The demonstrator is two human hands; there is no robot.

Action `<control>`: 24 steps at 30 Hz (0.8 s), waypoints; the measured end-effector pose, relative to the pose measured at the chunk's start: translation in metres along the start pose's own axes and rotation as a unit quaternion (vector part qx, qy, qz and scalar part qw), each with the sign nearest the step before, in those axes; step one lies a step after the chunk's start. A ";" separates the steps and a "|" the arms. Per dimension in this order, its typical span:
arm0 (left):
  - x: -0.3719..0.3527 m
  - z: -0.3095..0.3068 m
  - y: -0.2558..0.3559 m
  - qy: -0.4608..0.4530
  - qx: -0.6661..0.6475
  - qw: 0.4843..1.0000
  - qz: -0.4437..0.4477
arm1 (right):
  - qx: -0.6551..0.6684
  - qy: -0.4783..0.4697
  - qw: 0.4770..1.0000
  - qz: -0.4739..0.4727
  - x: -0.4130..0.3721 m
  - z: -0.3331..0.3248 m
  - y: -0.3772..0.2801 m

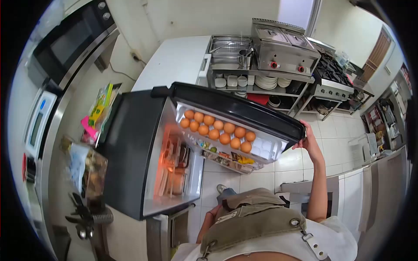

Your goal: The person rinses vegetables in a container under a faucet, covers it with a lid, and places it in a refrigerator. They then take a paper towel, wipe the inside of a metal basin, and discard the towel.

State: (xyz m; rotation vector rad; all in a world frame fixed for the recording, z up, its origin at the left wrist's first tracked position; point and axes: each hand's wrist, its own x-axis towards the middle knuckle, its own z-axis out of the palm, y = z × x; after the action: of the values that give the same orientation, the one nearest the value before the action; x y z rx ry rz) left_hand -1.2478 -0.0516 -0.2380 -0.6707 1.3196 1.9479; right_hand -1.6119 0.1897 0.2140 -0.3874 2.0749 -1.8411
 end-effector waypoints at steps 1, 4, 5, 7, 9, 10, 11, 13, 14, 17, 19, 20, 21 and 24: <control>-0.007 0.024 -0.008 0.012 -0.114 0.993 0.012 | 0.001 -0.012 1.000 0.004 -0.002 -0.001 0.001; -0.021 0.063 -0.028 0.033 -0.254 0.966 -0.012 | 0.002 -0.024 1.000 -0.004 -0.006 -0.006 0.008; -0.026 0.072 -0.042 0.034 -0.275 0.959 -0.057 | -0.006 -0.046 0.999 -0.013 -0.008 -0.008 0.007; -0.060 0.103 -0.031 0.080 -0.140 0.984 -0.079 | 0.012 -0.056 0.998 -0.009 -0.015 -0.006 0.007; -0.061 0.114 -0.073 0.043 -0.186 0.982 -0.009 | 0.021 -0.088 0.996 -0.012 -0.020 -0.005 0.007; -0.077 0.129 -0.070 0.055 -0.170 0.984 0.020 | 0.030 -0.101 0.994 -0.011 -0.024 -0.005 0.010; -0.083 0.138 -0.073 0.087 -0.202 0.975 -0.011 | 0.042 -0.114 0.992 -0.017 -0.025 -0.005 0.011; -0.078 0.149 -0.083 0.126 -0.211 0.966 0.082 | 0.034 -0.125 0.992 0.012 -0.029 -0.007 0.016; -0.075 0.151 -0.094 0.126 -0.213 0.966 0.070 | 0.030 -0.127 0.991 0.016 -0.034 -0.005 0.017; -0.072 0.151 -0.111 0.197 -0.231 0.949 0.085 | 0.021 -0.136 0.990 0.002 -0.044 -0.003 0.021; -0.073 0.149 -0.100 0.252 -0.149 0.956 -0.007 | -0.012 -0.146 0.989 -0.026 -0.051 0.000 0.024; -0.077 0.151 -0.092 0.270 -0.134 0.953 -0.032 | -0.005 -0.152 0.988 -0.036 -0.058 0.004 0.025; -0.085 0.154 -0.079 0.266 -0.129 0.955 -0.030 | 0.011 -0.155 0.988 -0.023 -0.064 0.010 0.028; -0.087 0.149 -0.022 0.312 -0.157 0.935 0.055 | 0.034 -0.175 0.983 -0.047 -0.092 0.030 0.033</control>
State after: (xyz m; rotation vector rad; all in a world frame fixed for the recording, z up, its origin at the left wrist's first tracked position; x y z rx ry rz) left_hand -1.1812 0.0714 -0.1343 -1.4978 1.4275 2.1504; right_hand -1.5156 0.2051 0.1847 -0.7450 1.7790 -1.7412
